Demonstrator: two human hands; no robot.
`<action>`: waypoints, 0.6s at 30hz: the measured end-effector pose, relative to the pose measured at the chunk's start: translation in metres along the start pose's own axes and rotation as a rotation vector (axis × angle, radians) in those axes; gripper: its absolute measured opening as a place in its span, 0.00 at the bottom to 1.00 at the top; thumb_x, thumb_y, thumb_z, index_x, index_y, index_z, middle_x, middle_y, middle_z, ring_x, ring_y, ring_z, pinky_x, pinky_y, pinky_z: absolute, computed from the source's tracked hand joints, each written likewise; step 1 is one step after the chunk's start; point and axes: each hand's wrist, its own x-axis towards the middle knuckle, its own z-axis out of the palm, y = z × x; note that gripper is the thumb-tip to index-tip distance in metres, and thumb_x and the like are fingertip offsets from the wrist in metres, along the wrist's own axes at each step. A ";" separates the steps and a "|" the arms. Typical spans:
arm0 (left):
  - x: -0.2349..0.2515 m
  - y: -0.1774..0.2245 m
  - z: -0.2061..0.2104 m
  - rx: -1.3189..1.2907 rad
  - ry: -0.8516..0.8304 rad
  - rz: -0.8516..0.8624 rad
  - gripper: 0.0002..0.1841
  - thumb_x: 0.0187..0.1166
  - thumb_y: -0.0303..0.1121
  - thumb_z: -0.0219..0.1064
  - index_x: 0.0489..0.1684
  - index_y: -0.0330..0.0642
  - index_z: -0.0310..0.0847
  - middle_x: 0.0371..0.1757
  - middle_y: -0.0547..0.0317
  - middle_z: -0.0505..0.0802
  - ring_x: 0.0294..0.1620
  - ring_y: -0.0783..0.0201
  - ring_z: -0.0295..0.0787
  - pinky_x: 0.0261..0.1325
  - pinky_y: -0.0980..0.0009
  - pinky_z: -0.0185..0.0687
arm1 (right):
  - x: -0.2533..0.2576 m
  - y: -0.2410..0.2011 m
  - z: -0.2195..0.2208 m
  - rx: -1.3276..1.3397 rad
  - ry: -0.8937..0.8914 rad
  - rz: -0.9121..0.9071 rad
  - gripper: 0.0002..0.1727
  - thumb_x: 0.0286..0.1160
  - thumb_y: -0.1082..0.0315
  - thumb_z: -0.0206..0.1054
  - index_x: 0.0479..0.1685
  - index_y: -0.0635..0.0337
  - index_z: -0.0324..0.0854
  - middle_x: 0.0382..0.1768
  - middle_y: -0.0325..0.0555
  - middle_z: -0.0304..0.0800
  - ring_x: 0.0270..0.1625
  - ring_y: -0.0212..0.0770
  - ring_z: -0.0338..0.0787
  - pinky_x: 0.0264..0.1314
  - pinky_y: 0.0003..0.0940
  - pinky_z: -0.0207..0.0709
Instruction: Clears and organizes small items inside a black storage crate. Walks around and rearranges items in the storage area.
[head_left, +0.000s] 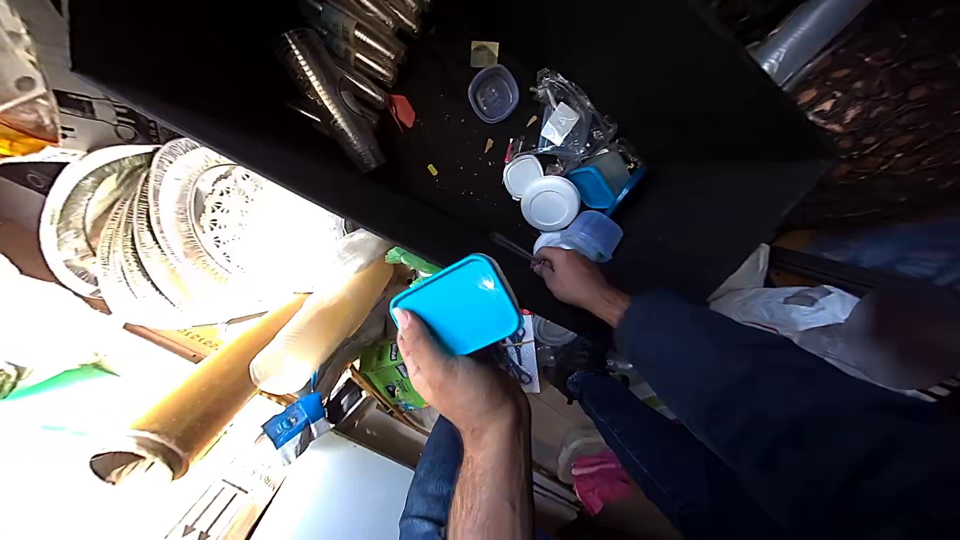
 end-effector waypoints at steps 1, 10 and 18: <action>-0.001 0.001 -0.002 0.000 -0.026 0.015 0.24 0.94 0.54 0.42 0.64 0.50 0.78 0.51 0.56 0.91 0.53 0.60 0.91 0.53 0.54 0.89 | -0.042 -0.006 -0.015 0.134 0.077 -0.026 0.13 0.88 0.60 0.59 0.56 0.52 0.87 0.42 0.48 0.94 0.47 0.50 0.94 0.53 0.61 0.86; -0.011 -0.005 0.010 0.009 -0.066 0.035 0.23 0.94 0.53 0.43 0.66 0.50 0.77 0.52 0.56 0.91 0.55 0.60 0.91 0.54 0.55 0.90 | -0.199 0.013 0.060 0.059 -0.525 0.082 0.42 0.83 0.47 0.65 0.90 0.63 0.59 0.79 0.62 0.76 0.79 0.59 0.79 0.82 0.58 0.70; -0.015 -0.011 0.009 0.027 -0.065 0.041 0.23 0.94 0.54 0.45 0.67 0.50 0.77 0.53 0.56 0.91 0.56 0.60 0.91 0.55 0.55 0.89 | -0.092 -0.018 -0.045 0.250 0.494 -0.270 0.24 0.72 0.53 0.76 0.60 0.60 0.84 0.49 0.49 0.92 0.53 0.46 0.92 0.57 0.49 0.87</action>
